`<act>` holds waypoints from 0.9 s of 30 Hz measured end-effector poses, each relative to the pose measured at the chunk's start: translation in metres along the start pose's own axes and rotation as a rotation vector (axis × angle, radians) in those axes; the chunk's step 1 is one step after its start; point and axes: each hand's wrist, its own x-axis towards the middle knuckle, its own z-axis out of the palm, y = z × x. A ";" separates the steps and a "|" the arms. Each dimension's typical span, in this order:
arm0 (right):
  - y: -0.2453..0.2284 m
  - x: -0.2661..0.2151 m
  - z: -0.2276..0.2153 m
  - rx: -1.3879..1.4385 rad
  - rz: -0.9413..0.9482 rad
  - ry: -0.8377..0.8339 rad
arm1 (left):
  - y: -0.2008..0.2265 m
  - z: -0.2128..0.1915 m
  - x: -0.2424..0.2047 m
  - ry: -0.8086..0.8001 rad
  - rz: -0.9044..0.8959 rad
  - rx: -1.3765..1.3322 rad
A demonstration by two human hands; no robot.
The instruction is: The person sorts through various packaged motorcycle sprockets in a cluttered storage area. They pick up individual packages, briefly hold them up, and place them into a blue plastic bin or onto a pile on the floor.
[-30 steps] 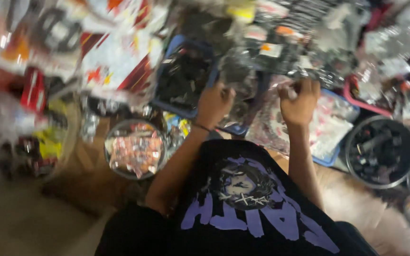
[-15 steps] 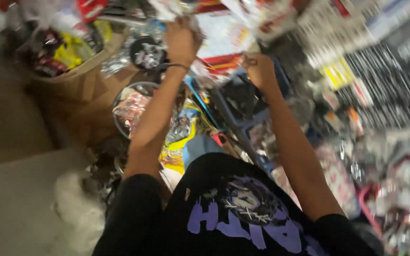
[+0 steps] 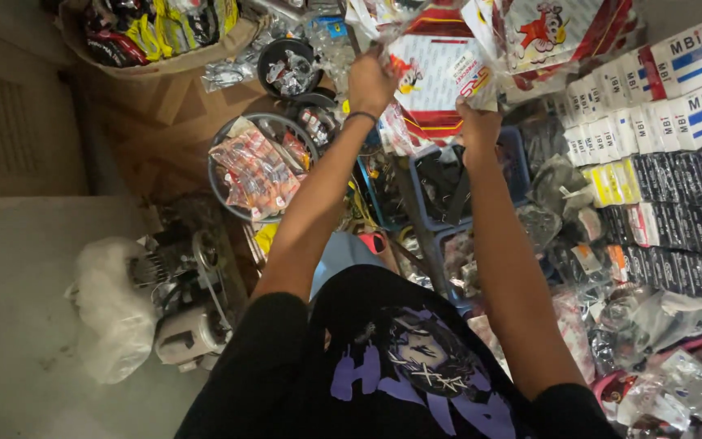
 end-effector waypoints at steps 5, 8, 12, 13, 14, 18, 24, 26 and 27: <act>0.023 0.015 -0.015 0.152 -0.247 -0.115 | 0.025 -0.040 -0.043 -0.447 -0.277 -0.192; 0.026 0.008 -0.028 0.314 0.049 -0.257 | 0.017 -0.041 -0.039 -0.409 -0.449 -0.338; 0.032 -0.005 -0.042 0.294 0.160 -0.398 | -0.009 -0.005 -0.029 -0.234 -0.321 -0.312; 0.029 -0.014 -0.046 0.364 0.157 -0.470 | -0.014 0.001 -0.029 -0.187 -0.271 -0.303; 0.028 -0.025 -0.050 0.435 0.154 -0.540 | -0.020 0.006 -0.030 -0.143 -0.221 -0.293; 0.035 -0.063 -0.062 0.577 0.098 -0.456 | -0.021 0.008 -0.048 -0.210 -0.323 -0.564; 0.044 -0.115 -0.086 0.739 -0.006 -0.298 | -0.013 0.020 -0.094 -0.301 -0.338 -0.712; 0.039 -0.134 -0.097 0.819 -0.028 -0.247 | 0.000 0.019 -0.111 -0.250 -0.473 -0.757; 0.047 -0.141 -0.106 0.837 -0.031 -0.218 | 0.008 0.017 -0.121 -0.282 -0.462 -0.747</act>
